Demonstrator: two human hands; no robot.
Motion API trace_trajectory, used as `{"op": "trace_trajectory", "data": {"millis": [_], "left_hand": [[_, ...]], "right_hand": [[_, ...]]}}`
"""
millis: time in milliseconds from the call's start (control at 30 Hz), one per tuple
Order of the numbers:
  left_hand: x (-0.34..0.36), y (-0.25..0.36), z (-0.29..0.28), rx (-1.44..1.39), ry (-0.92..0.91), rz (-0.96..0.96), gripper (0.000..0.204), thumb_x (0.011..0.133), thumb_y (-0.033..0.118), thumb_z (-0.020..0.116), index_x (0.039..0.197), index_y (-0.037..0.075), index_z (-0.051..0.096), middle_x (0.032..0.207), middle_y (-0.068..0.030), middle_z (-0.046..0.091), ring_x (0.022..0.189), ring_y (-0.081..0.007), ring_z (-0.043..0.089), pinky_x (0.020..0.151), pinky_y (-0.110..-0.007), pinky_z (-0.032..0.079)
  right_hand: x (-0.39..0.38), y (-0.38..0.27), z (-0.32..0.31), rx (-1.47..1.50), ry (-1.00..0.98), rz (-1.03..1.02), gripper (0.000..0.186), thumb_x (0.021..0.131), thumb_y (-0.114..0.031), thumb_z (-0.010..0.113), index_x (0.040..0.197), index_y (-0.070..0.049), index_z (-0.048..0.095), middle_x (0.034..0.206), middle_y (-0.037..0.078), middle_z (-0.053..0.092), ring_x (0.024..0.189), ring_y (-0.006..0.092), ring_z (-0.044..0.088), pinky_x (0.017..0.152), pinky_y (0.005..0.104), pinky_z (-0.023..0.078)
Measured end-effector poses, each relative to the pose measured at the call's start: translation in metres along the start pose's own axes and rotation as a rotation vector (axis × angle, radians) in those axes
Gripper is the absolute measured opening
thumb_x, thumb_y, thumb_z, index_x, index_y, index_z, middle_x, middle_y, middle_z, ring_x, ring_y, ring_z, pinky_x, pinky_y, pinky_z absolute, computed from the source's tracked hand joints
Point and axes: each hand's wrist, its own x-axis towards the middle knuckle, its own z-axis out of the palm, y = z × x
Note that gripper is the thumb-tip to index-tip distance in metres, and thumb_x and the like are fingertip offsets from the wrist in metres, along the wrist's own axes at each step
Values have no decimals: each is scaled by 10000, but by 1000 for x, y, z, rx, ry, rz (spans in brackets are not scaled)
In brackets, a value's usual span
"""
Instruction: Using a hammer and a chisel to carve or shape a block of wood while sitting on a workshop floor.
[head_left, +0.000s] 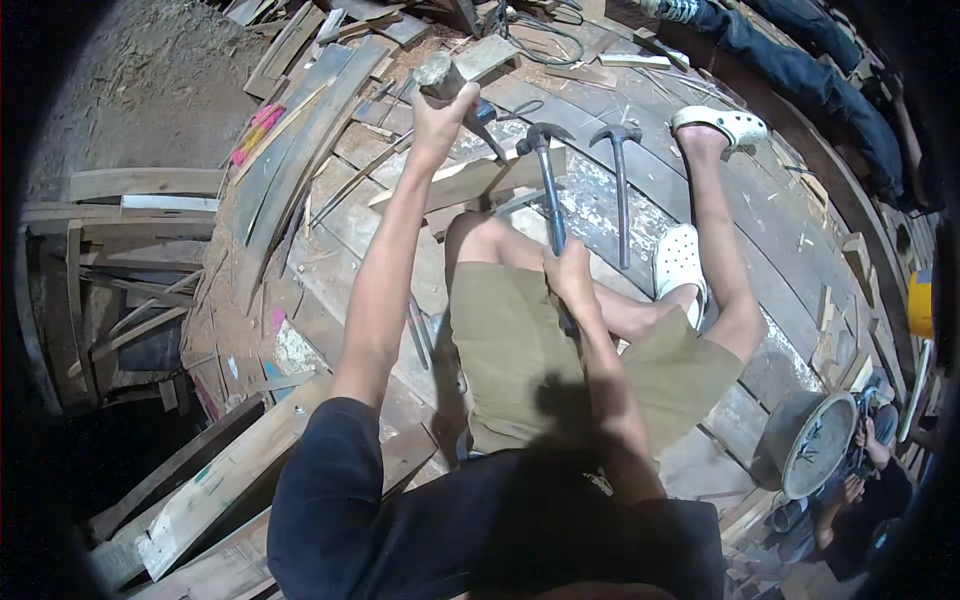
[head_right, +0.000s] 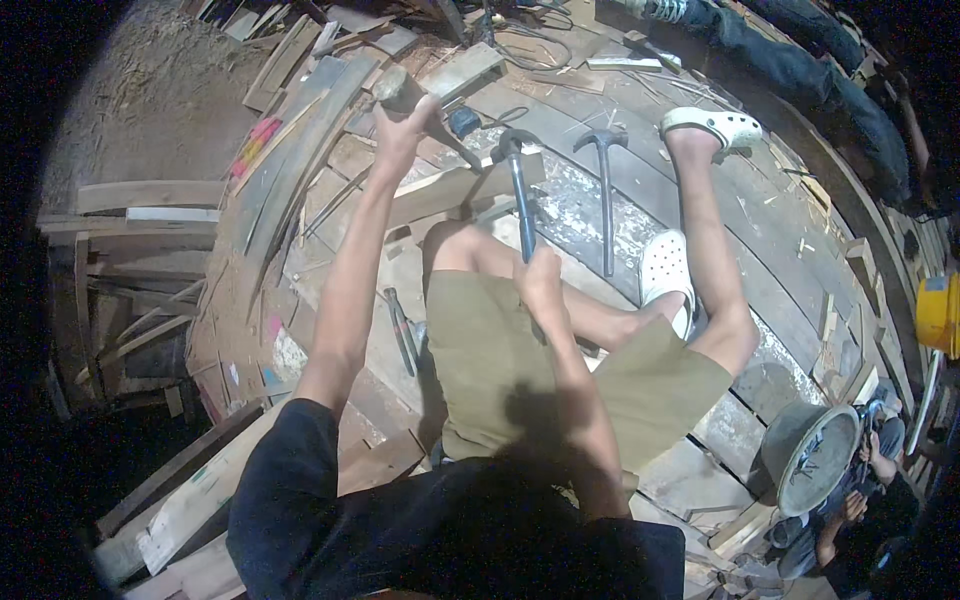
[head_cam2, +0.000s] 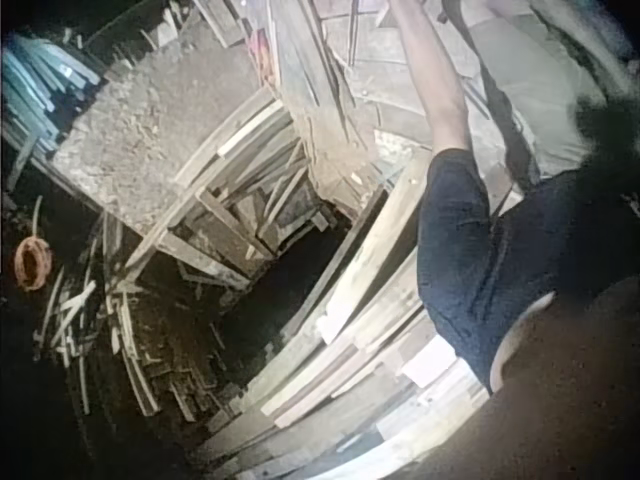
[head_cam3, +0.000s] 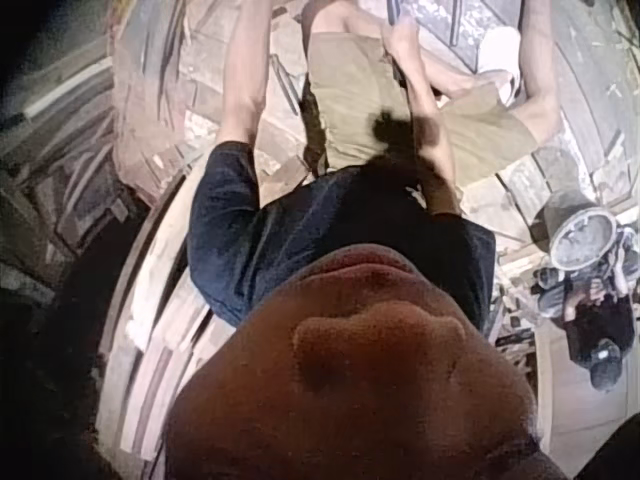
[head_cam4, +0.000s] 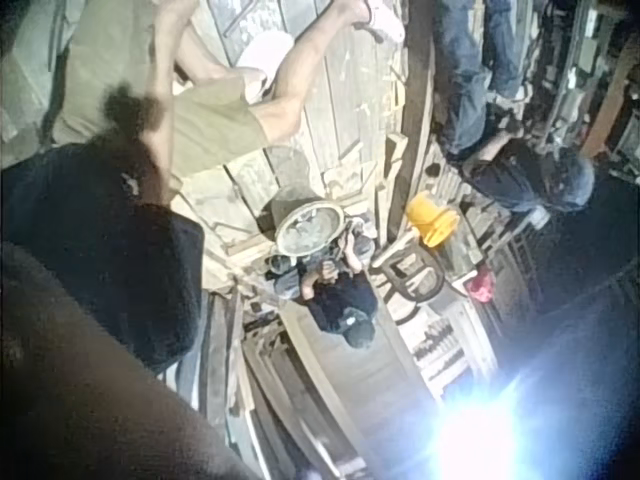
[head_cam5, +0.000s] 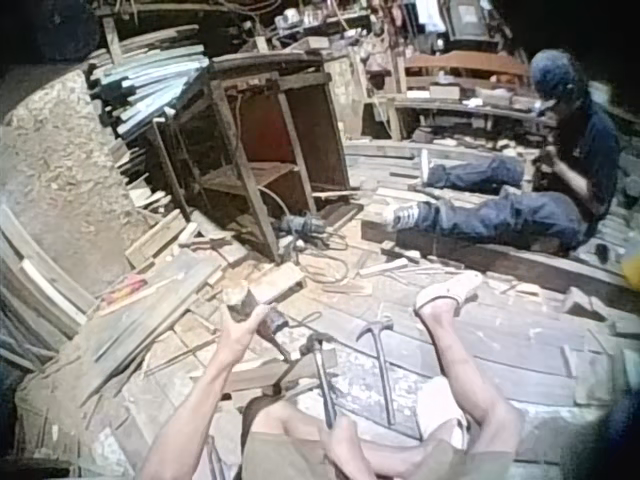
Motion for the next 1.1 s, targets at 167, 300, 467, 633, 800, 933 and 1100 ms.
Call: {"op": "trace_trajectory", "data": {"millis": [167,300,467,633,800,933,1100], "left_hand": [[-19,-5,9,-50,36,12,129,843,78,684,795,18,580,691,-23,612,623,-96,590,603,-243,482],[-28,-11,8,-47,7,126,124,836,57,691,838,9,576,729,-30,618,675,-103,607,622,-246,495],[-22,-8,13,108,26,-11,161,841,96,697,887,9,570,769,-30,623,646,-104,593,608,-256,492],[-28,-2,37,85,-61,217,179,784,88,726,833,26,566,685,8,572,614,-90,550,580,-273,454],[-24,3,22,33,65,54,96,817,22,665,834,19,570,681,-2,584,620,-92,558,579,-261,456],[-28,-3,21,-107,94,16,145,803,62,701,745,30,572,671,31,562,607,-68,527,555,-235,422],[-25,-9,26,-4,-57,245,140,791,76,706,778,36,573,692,14,570,619,-72,537,547,-255,426]], "right_hand": [[-7,-1,-4,48,15,-53,227,795,-121,615,889,82,576,723,316,577,800,456,628,649,461,478],[-10,2,-6,28,39,-84,225,796,-133,619,840,84,578,704,312,561,759,429,641,632,452,472],[-6,8,-12,4,-44,72,301,792,-158,660,727,127,588,639,303,578,666,389,665,588,439,492],[-6,15,-8,-74,-10,14,285,787,-139,655,774,135,575,618,292,581,644,365,676,536,442,489],[0,24,-2,-14,44,-36,224,784,-104,597,778,118,571,651,304,566,660,383,648,560,447,477],[9,25,-2,-12,-6,-38,274,771,-157,617,750,113,573,627,250,578,596,336,615,552,435,467],[4,23,-4,-42,56,-88,303,775,-169,632,717,123,575,614,275,576,677,326,679,552,434,477]]}}
